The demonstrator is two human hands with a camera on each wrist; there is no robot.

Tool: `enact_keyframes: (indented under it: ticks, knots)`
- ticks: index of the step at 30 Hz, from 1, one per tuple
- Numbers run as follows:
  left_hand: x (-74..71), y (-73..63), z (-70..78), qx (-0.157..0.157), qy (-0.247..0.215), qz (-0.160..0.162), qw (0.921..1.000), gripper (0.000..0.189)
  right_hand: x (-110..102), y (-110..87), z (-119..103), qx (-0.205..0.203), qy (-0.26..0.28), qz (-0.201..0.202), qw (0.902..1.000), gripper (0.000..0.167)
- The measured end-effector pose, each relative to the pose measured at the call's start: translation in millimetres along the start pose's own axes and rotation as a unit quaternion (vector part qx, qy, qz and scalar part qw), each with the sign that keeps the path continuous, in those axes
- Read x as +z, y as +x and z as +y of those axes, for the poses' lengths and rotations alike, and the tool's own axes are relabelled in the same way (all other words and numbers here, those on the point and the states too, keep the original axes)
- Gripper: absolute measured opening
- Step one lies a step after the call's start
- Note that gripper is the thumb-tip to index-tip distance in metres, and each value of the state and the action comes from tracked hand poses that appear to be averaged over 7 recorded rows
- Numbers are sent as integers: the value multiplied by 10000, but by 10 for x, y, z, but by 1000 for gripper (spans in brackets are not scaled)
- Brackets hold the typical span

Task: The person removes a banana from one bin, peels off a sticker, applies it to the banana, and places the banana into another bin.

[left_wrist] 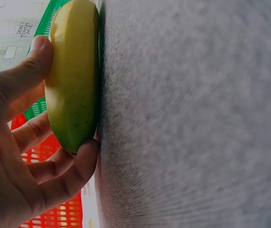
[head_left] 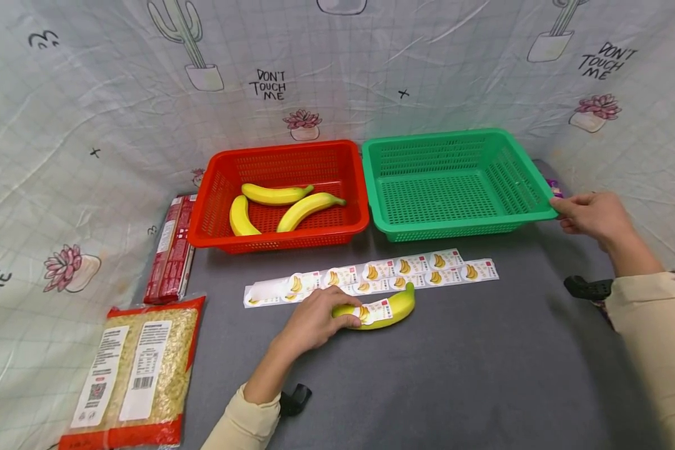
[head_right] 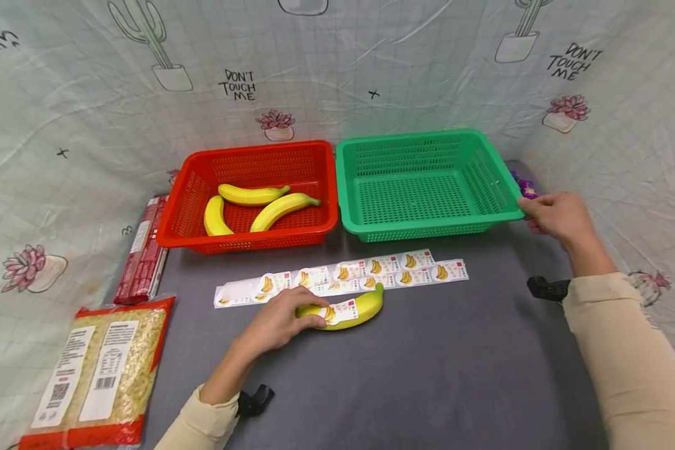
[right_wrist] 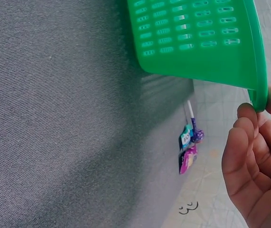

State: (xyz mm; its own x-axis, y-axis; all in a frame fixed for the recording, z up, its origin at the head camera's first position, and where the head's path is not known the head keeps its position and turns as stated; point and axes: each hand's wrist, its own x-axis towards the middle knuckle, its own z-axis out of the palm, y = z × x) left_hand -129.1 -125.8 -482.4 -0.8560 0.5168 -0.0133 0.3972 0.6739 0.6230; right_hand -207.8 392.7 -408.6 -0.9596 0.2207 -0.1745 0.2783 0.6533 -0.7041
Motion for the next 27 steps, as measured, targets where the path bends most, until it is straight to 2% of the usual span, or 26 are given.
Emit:
enact_keyframes:
  ticks: [5, 9, 18, 27]
  knots:
    - [-4, -21, 15, -164, -81, -170, 9997, 28, 16, -2, 11, -19, -21, -4, 10000, 64]
    - [-17, -45, 51, -141, -127, -114, 9998, 27, 15, 2, 11, -14, 26, 12, 10000, 63]
    - [-152, -21, 270, 373, -201, 161, 9990, 26, 27, -11, -2, 66, -73, 99, 9999, 67]
    - [-390, 186, 525, 931, -305, 405, 9944, 28, 27, -9, -12, 69, -53, 32, 10000, 69]
